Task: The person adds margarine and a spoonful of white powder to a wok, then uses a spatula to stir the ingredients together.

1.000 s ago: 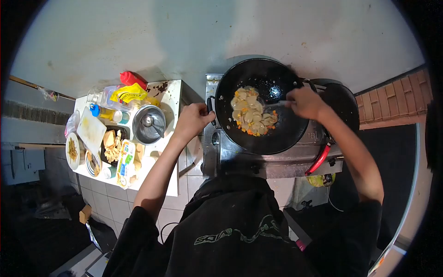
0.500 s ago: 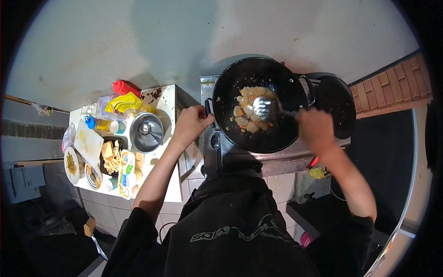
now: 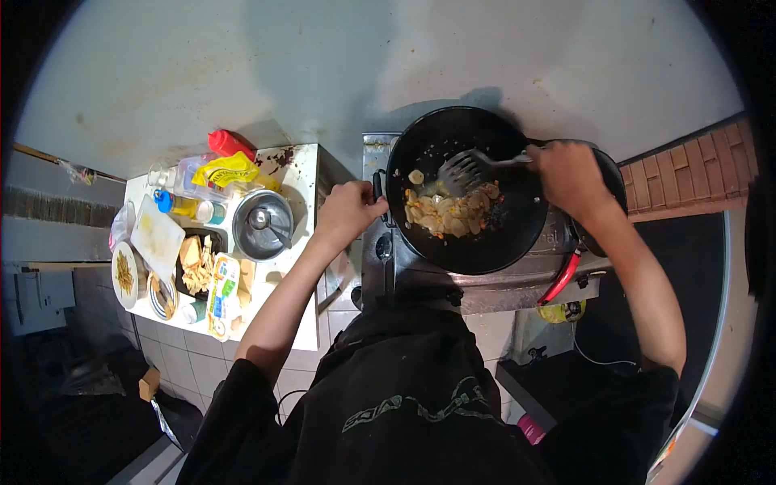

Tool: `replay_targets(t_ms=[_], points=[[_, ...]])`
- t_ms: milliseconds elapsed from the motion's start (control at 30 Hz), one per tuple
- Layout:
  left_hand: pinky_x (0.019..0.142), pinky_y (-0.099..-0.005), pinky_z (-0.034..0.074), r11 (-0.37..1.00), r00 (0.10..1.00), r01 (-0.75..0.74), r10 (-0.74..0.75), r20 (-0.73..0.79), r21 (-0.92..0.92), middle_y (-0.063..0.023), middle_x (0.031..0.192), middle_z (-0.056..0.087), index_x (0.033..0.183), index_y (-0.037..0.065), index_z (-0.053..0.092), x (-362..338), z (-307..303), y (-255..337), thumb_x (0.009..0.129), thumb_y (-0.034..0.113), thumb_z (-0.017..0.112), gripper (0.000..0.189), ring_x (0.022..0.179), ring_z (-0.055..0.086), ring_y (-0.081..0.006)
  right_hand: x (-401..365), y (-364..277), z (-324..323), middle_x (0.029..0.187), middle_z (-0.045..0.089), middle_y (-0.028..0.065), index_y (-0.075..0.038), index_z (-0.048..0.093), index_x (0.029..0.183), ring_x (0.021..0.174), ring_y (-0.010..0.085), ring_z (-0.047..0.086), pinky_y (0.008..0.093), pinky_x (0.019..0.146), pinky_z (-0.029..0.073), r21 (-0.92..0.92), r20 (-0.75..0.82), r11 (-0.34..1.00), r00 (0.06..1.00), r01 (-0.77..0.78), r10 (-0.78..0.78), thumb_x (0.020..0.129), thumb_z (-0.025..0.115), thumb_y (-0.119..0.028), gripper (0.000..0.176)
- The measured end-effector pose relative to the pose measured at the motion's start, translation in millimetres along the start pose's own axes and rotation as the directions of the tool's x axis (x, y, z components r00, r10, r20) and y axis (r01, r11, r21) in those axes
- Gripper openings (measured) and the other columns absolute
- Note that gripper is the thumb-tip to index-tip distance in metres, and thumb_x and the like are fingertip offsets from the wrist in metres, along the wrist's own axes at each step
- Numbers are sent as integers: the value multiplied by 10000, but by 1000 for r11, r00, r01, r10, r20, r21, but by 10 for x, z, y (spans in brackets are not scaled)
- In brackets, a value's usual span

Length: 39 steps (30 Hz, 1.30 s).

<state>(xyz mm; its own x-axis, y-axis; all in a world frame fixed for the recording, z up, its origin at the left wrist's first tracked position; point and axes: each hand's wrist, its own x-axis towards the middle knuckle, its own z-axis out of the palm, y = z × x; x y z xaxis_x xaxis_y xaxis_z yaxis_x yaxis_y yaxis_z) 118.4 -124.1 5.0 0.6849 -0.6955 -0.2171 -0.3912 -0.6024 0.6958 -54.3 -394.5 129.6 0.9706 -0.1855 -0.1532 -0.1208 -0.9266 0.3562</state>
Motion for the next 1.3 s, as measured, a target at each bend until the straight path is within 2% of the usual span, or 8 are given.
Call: replay_targets(t_ms=[167,267,433,600,767,967,1233,1300], points=[[582,-382,445,995,994,-101,100,-41,-1,-180,597,547,731,-61,590,18,44,-43,788,299,673,374,555,552,-294,228,90,-89,902,694,131,-92,710,944,923,284,684,412,760,539,-244,259,967,956,-74,138,747,708,-163,209],[586,-381,446,995,995,-91,90,-38,-32,-178,597,547,729,-64,586,10,49,-44,790,297,674,376,556,555,-290,297,57,159,915,694,156,-71,722,916,933,315,677,429,787,536,-49,443,992,888,-112,123,795,684,-203,183],[585,-375,445,996,996,-76,74,-39,-49,-177,595,546,734,-61,588,11,52,-66,790,294,677,370,552,550,-285,-192,-170,768,886,670,214,-30,679,1000,806,386,665,457,716,544,515,102,850,993,-108,65,871,619,-212,231],[682,-414,506,999,999,-50,50,-13,-21,-207,673,627,734,-45,642,17,5,3,759,311,687,360,689,642,-374,-800,-707,145,765,642,234,2,588,1000,706,402,659,497,645,534,365,18,905,974,-217,226,898,581,-173,203],[593,-379,448,996,996,-90,89,-33,-29,-179,595,540,728,-64,584,13,37,-17,787,284,677,365,566,560,-289,-816,-751,237,750,651,226,6,645,932,715,395,671,491,639,542,450,204,850,958,-276,203,907,569,-194,215],[595,-382,453,995,994,-100,99,-54,-2,-188,600,549,737,-67,592,13,23,-29,785,286,677,367,566,567,-308,-682,-594,462,823,665,247,5,682,833,815,409,674,480,761,542,390,300,797,882,-461,363,908,567,-223,266],[696,-427,509,999,998,-40,42,-40,35,-220,691,635,750,-45,657,-7,-2,54,761,301,676,347,702,647,-381,-482,-405,607,943,658,277,27,654,951,919,431,647,485,827,521,459,285,785,906,-416,314,904,578,-256,296],[697,-428,510,1000,999,-11,12,-38,25,-222,694,635,751,-45,657,-37,28,48,762,304,676,350,709,648,-381,-547,-381,555,946,658,266,25,652,934,934,433,641,485,834,522,492,452,752,867,-439,210,902,561,-245,286]])
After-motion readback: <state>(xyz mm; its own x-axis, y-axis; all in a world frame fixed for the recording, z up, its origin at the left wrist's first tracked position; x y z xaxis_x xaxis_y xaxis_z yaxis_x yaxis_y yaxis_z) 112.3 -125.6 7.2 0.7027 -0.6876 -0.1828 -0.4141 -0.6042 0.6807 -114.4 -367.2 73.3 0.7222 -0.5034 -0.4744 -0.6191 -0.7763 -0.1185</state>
